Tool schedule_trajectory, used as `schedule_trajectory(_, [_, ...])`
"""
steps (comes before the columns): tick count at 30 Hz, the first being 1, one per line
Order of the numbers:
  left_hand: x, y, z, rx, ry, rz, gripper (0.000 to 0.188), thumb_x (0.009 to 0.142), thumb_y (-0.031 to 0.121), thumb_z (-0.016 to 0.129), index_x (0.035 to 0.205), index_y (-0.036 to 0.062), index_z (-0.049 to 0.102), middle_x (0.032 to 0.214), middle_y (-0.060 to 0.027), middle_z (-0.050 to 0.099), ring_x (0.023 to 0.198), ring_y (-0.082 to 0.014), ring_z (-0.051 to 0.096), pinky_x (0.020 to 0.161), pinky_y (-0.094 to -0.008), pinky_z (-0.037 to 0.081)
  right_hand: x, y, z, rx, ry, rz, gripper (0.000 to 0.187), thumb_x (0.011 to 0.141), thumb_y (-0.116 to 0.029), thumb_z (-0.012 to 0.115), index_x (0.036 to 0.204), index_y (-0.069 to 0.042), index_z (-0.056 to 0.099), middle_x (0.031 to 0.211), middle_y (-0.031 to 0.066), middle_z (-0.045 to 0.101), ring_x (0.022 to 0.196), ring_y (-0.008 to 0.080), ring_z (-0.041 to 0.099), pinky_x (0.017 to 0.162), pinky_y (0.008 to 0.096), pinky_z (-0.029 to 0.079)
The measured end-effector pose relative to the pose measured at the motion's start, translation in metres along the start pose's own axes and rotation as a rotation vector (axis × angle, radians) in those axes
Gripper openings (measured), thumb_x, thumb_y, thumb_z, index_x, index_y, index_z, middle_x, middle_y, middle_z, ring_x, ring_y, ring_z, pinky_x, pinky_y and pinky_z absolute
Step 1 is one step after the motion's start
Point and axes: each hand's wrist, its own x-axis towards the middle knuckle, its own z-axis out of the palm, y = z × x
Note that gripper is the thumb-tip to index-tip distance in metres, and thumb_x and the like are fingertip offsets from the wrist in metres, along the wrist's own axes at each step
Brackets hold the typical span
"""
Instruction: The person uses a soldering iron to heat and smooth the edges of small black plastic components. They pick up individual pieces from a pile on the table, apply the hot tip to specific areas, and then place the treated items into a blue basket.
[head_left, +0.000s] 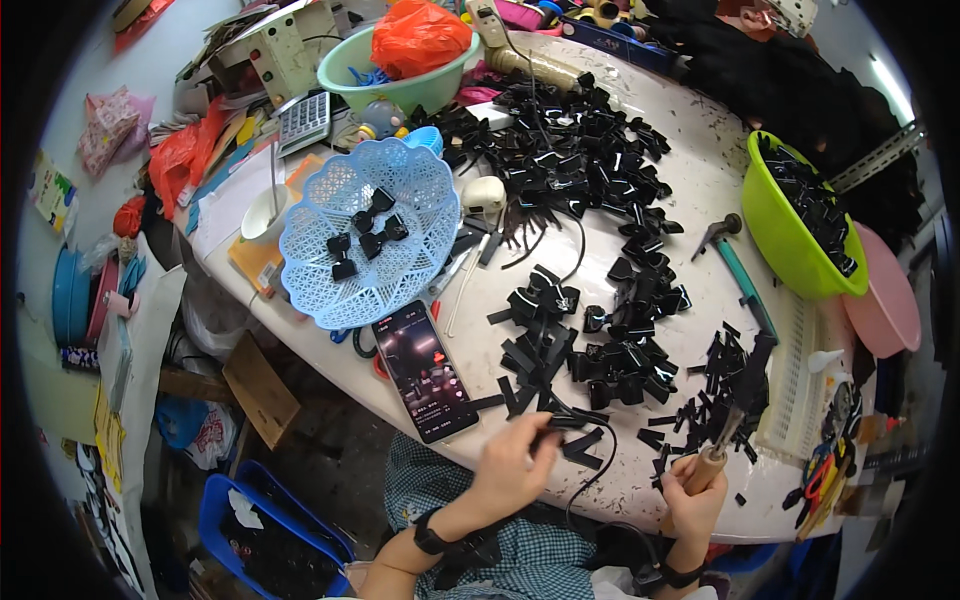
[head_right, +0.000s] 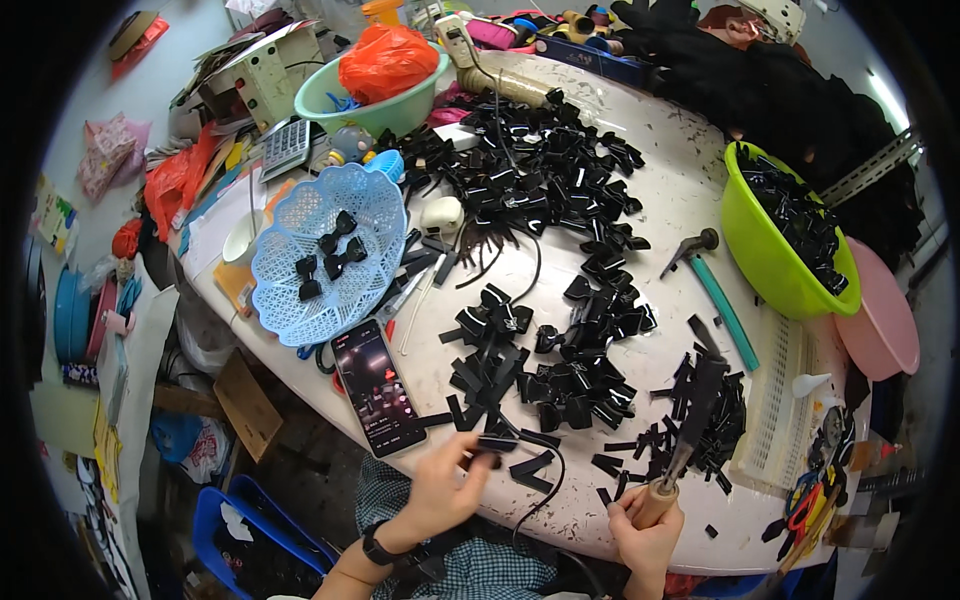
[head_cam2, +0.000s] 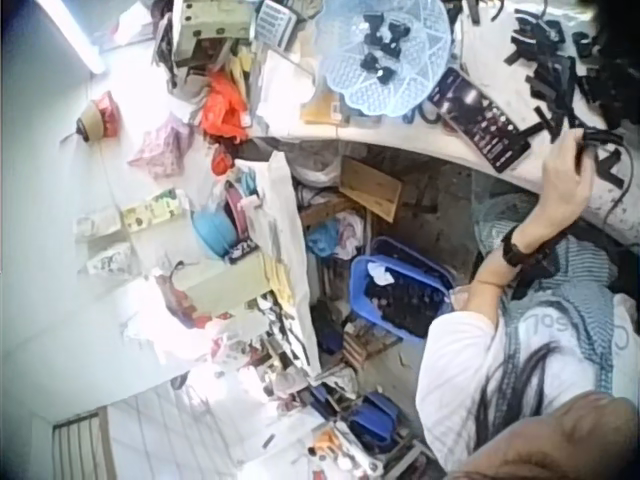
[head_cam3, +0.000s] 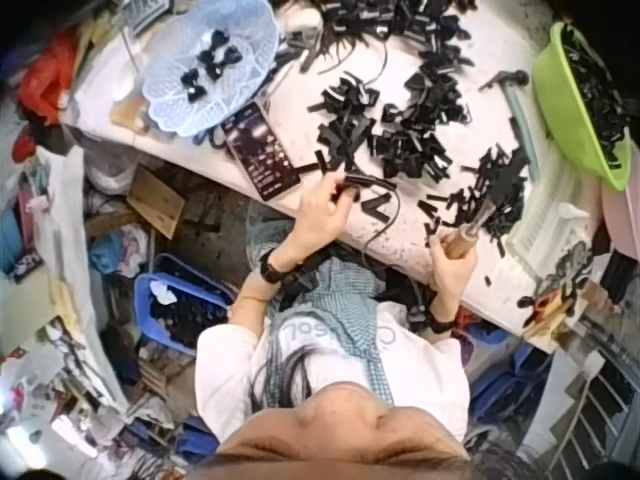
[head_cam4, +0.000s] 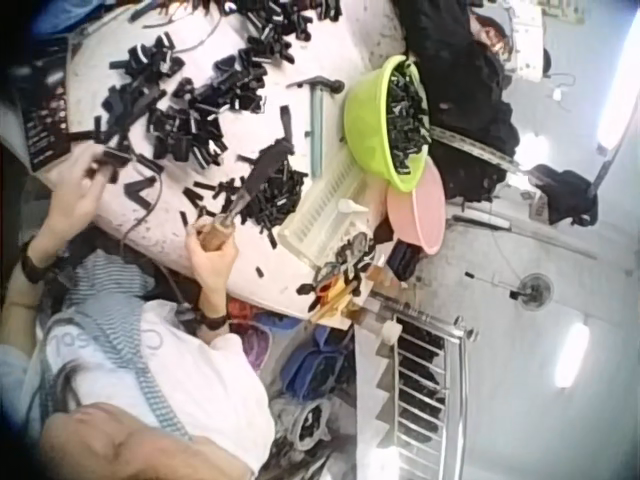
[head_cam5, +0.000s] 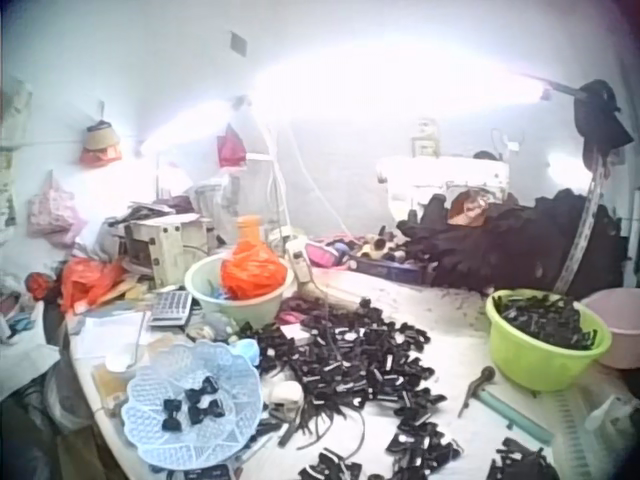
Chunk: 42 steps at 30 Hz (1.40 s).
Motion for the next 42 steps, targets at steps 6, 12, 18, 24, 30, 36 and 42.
schedule_trajectory(6, [-0.005, 0.0, 0.039, -0.833, -0.384, -0.419, 0.015, 0.078, 0.006, 0.048, 0.092, -0.002, 0.047, 0.088, -0.0067, 0.055, 0.073, -0.0089, 0.053, 0.054, -0.02, 0.049, -0.002, -0.024, 0.03, -0.012, -0.003, -0.103, 0.019, 0.058, 0.005, 0.061, 0.065, -0.001, 0.045, 0.058, 0.0026, 0.049, 0.046, 0.0057, 0.045, 0.042, 0.0175, 0.035])
schedule_trajectory(12, [-0.004, 0.005, 0.041, -1.088, -0.451, -0.593, 0.018, 0.078, 0.007, 0.052, 0.094, 0.0002, 0.047, 0.088, -0.0045, 0.052, 0.077, -0.0082, 0.051, 0.057, -0.0202, 0.05, -0.007, -0.006, 0.038, -0.2, -0.139, -0.268, 0.018, 0.06, 0.001, 0.062, 0.07, -0.002, 0.047, 0.058, 0.001, 0.051, 0.048, 0.0045, 0.047, 0.043, 0.0179, 0.038])
schedule_trajectory(18, [-0.006, -0.003, 0.042, -1.073, -0.486, -0.606, 0.016, 0.078, 0.007, 0.051, 0.092, 0.0001, 0.048, 0.085, -0.0043, 0.052, 0.076, -0.0086, 0.052, 0.058, -0.0206, 0.05, -0.005, -0.01, 0.042, -0.055, -0.193, -0.146, 0.02, 0.06, 0.003, 0.062, 0.072, -0.001, 0.046, 0.062, 0.0027, 0.053, 0.049, 0.0049, 0.047, 0.043, 0.0179, 0.037])
schedule_trajectory(24, [-0.003, -0.005, 0.043, -1.07, -0.53, -0.631, 0.019, 0.077, 0.009, 0.053, 0.093, -0.0008, 0.048, 0.085, -0.0054, 0.053, 0.074, -0.01, 0.053, 0.059, -0.0214, 0.05, -0.003, -0.005, 0.04, 0.008, -0.175, -0.139, 0.021, 0.06, 0.003, 0.063, 0.072, -0.001, 0.046, 0.063, 0.0021, 0.052, 0.049, 0.0042, 0.046, 0.043, 0.017, 0.035])
schedule_trajectory(30, [-0.004, -0.009, 0.04, -1.094, -0.562, -0.641, 0.021, 0.078, 0.009, 0.052, 0.096, -0.001, 0.047, 0.087, -0.0071, 0.053, 0.074, -0.0113, 0.054, 0.059, -0.0218, 0.05, -0.003, -0.007, 0.039, -0.061, -0.184, -0.161, 0.022, 0.059, 0.003, 0.064, 0.071, -0.002, 0.046, 0.06, 0.002, 0.052, 0.047, 0.0043, 0.046, 0.042, 0.0171, 0.036])
schedule_trajectory(36, [-0.004, -0.007, 0.031, -1.12, -0.456, -0.656, 0.024, 0.08, 0.003, 0.046, 0.103, -0.0021, 0.044, 0.1, -0.0107, 0.052, 0.087, -0.0151, 0.053, 0.072, -0.0263, 0.048, -0.002, -0.013, 0.029, -0.032, -0.126, -0.082, 0.021, 0.058, 0.003, 0.065, 0.068, 0.0, 0.046, 0.059, 0.0025, 0.053, 0.046, 0.0049, 0.048, 0.042, 0.0171, 0.037])
schedule_trajectory(42, [-0.003, -0.012, 0.029, -1.043, -0.475, -0.606, 0.029, 0.08, 0.001, 0.042, 0.109, -0.0035, 0.041, 0.104, -0.0094, 0.05, 0.092, -0.0141, 0.05, 0.079, -0.0271, 0.045, 0.002, -0.022, 0.032, 0.095, -0.281, 0.045, 0.021, 0.06, -0.001, 0.063, 0.074, -0.001, 0.047, 0.063, 0.0029, 0.054, 0.052, 0.0058, 0.049, 0.046, 0.0184, 0.04])
